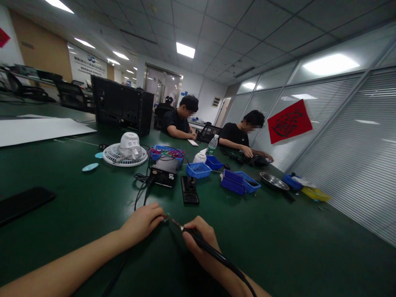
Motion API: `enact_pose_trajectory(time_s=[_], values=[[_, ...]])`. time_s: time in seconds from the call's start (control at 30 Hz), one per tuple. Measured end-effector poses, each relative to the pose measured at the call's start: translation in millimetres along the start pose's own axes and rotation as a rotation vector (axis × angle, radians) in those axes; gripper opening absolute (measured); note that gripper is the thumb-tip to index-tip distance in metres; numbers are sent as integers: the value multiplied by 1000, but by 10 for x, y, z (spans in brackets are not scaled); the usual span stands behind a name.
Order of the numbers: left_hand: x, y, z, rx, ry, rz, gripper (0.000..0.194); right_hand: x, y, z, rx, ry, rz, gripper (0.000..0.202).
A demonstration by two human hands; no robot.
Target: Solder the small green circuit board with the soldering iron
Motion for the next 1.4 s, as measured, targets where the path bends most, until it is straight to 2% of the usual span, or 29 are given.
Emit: enact_pose_trajectory(time_s=[0.47, 0.77, 0.9, 1.2, 1.4], values=[[1, -38, 43, -21, 11, 28, 20, 2, 13, 2, 4, -4, -1, 8], [-15, -41, 24, -10, 4, -20, 21, 7, 58, 86, 59, -63, -10, 8], [-18, -63, 35, -6, 0, -39, 22, 7, 33, 57, 62, -40, -33, 8], [-8, -67, 12, 16, 26, -28, 21, 17, -46, 15, 71, 10, -132, 8], [0, -63, 11, 8, 23, -25, 19, 49, -191, -22, 288, 52, -273, 12]])
Point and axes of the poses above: each hand's wrist, its own x-axis towards the middle knuckle, its own z-axis out of the back of the hand, y = z × x, the point moved 8 cm from there along x, towards the middle knuckle, and after that the axes turned 5 degrees about y, right-handed, at the moved point
